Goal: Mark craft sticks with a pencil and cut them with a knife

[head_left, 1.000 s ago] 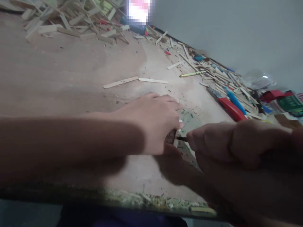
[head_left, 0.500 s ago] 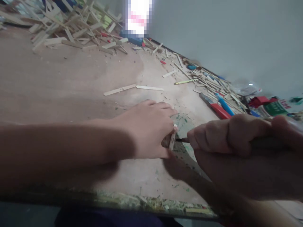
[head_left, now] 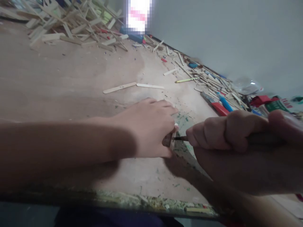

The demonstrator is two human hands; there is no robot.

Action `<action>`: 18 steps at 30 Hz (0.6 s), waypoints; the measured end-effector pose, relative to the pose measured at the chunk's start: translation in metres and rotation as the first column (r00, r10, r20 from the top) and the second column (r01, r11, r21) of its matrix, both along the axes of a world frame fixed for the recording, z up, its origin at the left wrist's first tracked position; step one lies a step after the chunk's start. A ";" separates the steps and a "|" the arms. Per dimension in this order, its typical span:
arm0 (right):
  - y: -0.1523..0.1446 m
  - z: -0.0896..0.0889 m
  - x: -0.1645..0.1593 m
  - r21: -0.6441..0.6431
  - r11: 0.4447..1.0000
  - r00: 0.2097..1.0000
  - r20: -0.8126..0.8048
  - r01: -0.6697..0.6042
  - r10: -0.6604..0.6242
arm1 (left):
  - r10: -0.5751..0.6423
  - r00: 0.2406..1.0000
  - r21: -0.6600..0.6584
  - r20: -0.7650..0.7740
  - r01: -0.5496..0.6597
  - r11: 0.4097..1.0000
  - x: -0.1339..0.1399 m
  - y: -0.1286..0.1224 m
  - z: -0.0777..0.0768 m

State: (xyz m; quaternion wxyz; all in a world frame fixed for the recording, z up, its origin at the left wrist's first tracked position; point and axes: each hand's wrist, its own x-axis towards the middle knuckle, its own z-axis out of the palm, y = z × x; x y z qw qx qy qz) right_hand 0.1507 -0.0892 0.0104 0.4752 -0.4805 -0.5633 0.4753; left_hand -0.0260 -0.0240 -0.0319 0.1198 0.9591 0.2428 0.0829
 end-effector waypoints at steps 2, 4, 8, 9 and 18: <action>-0.001 0.002 0.005 -0.014 1.000 1.000 0.014 -0.020 0.020 | 0.003 1.000 0.000 0.003 -0.003 1.000 0.000 0.000 0.000; -0.002 0.000 0.009 -0.044 0.996 0.997 0.016 -0.072 0.073 | 0.002 1.000 -0.007 0.009 -0.002 1.000 -0.001 0.000 -0.001; 0.002 -0.014 0.004 0.041 0.997 0.984 -0.161 -0.072 0.078 | 0.005 1.000 -0.039 0.007 -0.005 0.999 -0.001 0.000 0.000; 0.004 -0.018 0.002 0.110 0.994 0.965 -0.261 -0.004 0.033 | 0.009 1.000 -0.043 0.005 -0.009 0.999 -0.001 0.000 0.001; 0.012 -0.012 0.015 0.152 0.988 1.000 -0.016 -0.009 0.011 | 0.018 0.999 -0.044 -0.039 -0.019 0.999 -0.005 -0.001 0.008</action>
